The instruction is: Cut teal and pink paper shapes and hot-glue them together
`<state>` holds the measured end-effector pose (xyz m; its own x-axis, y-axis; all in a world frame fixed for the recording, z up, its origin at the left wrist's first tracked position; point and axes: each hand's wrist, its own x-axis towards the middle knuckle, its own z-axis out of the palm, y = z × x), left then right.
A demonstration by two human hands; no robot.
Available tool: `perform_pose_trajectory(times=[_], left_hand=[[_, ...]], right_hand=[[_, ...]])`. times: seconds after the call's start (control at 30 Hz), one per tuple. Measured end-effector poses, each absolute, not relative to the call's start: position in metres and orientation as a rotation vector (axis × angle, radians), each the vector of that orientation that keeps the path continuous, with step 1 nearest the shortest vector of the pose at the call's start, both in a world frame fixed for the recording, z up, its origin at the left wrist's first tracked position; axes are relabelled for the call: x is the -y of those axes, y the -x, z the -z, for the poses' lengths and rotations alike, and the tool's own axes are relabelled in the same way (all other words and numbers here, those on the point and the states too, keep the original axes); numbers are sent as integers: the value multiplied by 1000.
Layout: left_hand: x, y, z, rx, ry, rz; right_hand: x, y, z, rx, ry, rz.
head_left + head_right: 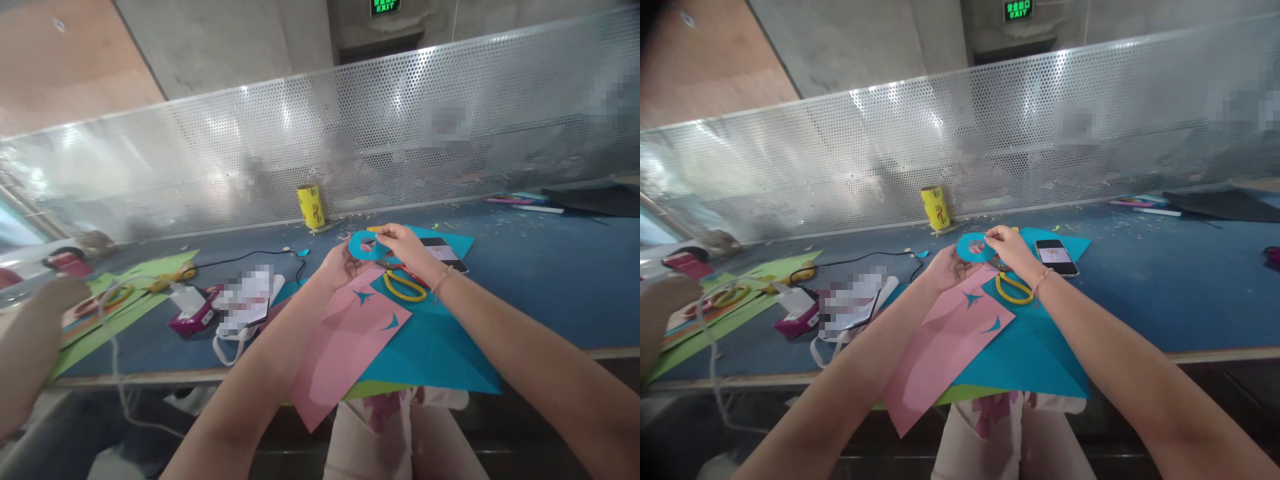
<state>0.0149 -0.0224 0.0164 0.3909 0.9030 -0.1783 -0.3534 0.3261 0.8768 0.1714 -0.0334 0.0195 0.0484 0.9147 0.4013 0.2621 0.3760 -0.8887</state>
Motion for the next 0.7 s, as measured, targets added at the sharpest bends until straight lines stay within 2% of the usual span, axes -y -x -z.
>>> perform_pose_trajectory(times=[0.23, 0.53, 0.7], left_hand=[[25, -17, -12, -812, -1026, -1005], [24, -14, -15, -839, -993, -1060], [24, -13, -14, -857, -1012, -1105]], right_hand=[[25, -180, -15, 1265, 1159, -670], [8, -187, 3, 1320, 1299, -606], [9, -186, 5, 1433, 1392, -685]])
